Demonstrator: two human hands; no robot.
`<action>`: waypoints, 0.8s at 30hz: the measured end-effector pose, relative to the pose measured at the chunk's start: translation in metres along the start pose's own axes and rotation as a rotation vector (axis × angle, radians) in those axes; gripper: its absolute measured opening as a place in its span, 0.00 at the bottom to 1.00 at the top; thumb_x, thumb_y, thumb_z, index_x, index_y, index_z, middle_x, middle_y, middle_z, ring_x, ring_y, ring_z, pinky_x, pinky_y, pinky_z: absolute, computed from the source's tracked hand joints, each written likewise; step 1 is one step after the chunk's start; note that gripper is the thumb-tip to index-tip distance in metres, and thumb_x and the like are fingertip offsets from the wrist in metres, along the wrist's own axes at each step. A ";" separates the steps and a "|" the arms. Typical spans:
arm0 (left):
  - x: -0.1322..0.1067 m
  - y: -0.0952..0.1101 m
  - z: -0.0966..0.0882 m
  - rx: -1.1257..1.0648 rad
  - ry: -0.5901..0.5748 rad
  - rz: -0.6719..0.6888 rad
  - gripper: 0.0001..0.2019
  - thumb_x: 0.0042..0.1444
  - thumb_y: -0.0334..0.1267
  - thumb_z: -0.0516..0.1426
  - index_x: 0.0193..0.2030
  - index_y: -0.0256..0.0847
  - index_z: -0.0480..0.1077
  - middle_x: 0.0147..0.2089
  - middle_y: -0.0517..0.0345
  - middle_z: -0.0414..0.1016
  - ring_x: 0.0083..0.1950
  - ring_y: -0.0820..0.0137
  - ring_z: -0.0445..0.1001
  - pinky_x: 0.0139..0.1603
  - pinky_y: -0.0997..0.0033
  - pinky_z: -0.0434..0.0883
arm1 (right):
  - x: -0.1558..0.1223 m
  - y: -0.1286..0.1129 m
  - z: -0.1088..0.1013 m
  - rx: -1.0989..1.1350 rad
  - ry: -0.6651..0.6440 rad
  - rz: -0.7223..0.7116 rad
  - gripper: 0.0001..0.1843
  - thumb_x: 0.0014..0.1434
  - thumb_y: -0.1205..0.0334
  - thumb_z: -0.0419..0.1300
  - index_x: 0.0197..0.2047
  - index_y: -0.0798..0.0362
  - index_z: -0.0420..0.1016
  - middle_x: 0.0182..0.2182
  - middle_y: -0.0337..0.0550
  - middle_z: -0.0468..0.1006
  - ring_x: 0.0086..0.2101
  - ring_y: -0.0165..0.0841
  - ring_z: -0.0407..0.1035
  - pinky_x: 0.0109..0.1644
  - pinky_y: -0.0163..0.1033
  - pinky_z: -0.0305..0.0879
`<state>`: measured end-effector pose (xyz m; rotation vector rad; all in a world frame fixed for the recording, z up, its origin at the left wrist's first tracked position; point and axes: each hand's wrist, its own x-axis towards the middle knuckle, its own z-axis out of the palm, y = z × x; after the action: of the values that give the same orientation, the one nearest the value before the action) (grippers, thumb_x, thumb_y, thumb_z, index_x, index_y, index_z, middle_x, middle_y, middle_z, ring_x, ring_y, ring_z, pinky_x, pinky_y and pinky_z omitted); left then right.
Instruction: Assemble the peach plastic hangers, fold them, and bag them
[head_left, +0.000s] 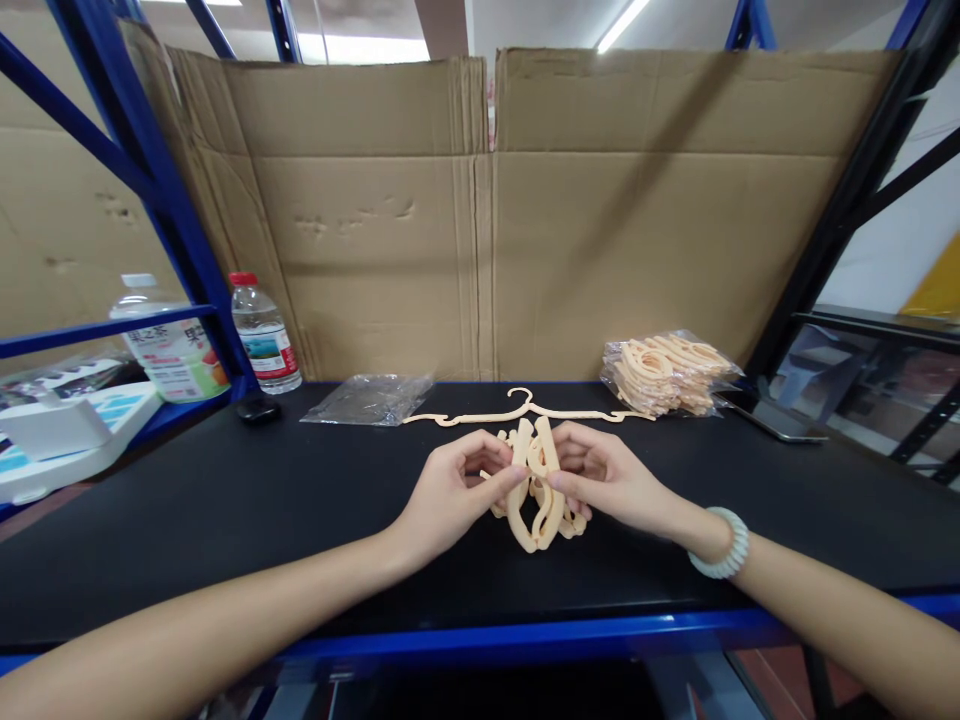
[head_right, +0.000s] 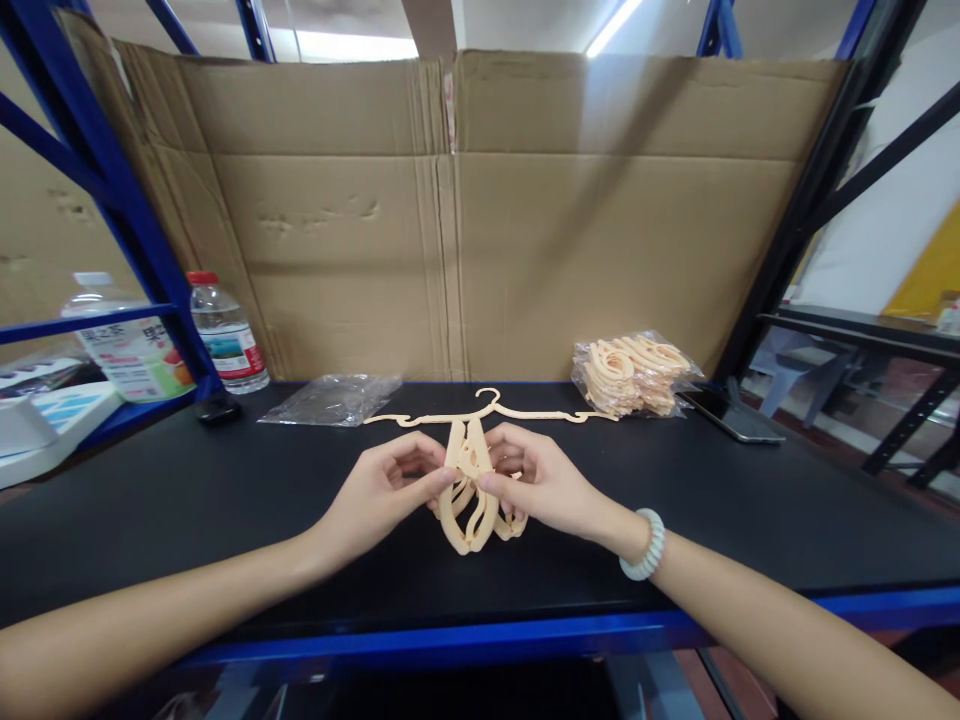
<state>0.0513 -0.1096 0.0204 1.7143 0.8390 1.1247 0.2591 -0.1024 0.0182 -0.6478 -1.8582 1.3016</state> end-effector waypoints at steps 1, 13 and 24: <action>0.000 -0.001 0.000 0.006 -0.014 -0.008 0.10 0.53 0.41 0.61 0.34 0.36 0.69 0.34 0.56 0.74 0.34 0.69 0.74 0.31 0.72 0.73 | 0.000 -0.002 -0.001 0.004 -0.032 0.027 0.15 0.59 0.57 0.61 0.45 0.55 0.66 0.31 0.41 0.74 0.21 0.23 0.67 0.19 0.26 0.64; 0.012 -0.010 -0.013 0.152 0.048 0.024 0.08 0.54 0.39 0.58 0.38 0.37 0.72 0.42 0.51 0.76 0.47 0.64 0.75 0.53 0.60 0.71 | 0.000 -0.010 -0.088 -0.078 0.045 0.347 0.41 0.54 0.61 0.63 0.65 0.50 0.47 0.32 0.40 0.75 0.18 0.22 0.66 0.18 0.26 0.64; 0.009 -0.007 -0.017 0.278 0.070 0.144 0.07 0.56 0.36 0.56 0.38 0.38 0.73 0.41 0.53 0.77 0.45 0.65 0.75 0.52 0.61 0.71 | -0.001 0.004 -0.084 -0.308 -0.029 0.586 0.36 0.51 0.59 0.65 0.60 0.51 0.55 0.39 0.43 0.67 0.25 0.29 0.73 0.27 0.38 0.78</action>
<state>0.0383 -0.0942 0.0196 2.0006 0.9640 1.2143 0.3281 -0.0551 0.0299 -1.4237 -1.9885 1.3828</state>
